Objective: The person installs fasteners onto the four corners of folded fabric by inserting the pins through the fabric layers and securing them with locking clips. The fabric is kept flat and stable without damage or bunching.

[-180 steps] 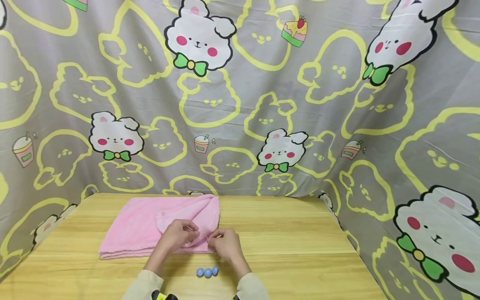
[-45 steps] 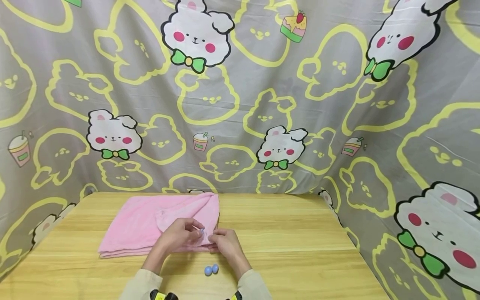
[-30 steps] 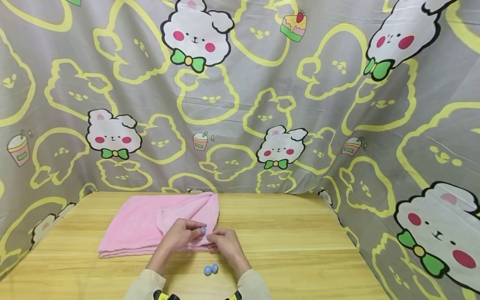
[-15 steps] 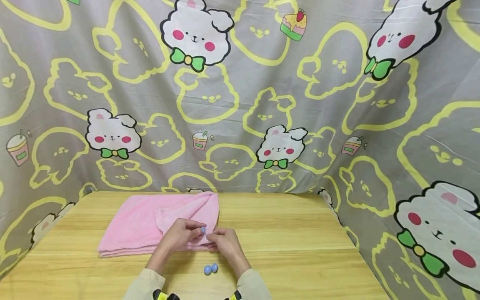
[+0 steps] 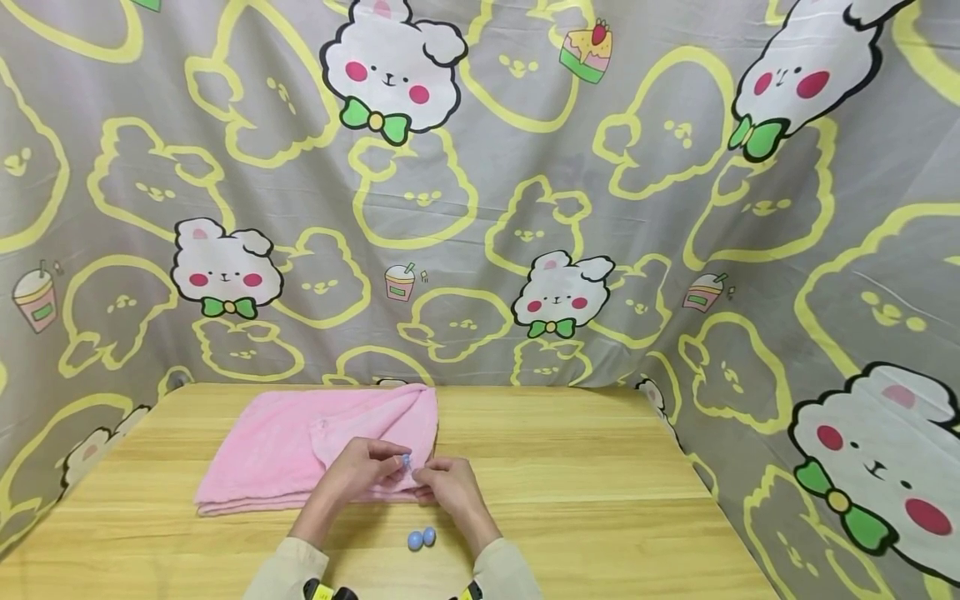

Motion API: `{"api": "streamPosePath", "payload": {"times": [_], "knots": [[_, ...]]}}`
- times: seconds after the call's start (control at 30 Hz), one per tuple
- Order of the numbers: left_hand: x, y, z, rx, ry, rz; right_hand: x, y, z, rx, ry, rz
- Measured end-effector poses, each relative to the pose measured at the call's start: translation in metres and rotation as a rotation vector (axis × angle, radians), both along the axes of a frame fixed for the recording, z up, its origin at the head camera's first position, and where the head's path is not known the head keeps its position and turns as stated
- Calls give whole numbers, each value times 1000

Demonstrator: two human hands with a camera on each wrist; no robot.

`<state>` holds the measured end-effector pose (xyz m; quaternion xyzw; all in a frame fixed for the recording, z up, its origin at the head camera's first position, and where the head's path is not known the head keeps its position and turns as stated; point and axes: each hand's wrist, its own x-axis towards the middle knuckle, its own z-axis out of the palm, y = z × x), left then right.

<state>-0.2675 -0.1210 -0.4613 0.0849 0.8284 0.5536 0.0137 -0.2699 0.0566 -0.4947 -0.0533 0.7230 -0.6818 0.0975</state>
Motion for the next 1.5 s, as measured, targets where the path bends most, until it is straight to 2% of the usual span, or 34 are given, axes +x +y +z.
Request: {"api": "streamPosePath", "payload": {"times": [0.2,0.4,0.5,0.7,0.97,1.5], "knots": [[0,1,-1,3,-5,-3,0,-1,-1,9,3,-5],[2,1,2,-46,20,18,0,-1,0,14,10,-8],[2,1,4,-35,18,30,0,-1,0,12,6,-11],[2,5,4,41,-16,34,1,-1,1,-1,1,-2],[2,6,3,33,-8,48,2,1,2,-7,1,-4],[3,11,2,-89,-2,59,6,0,3,-11,3,8]]}}
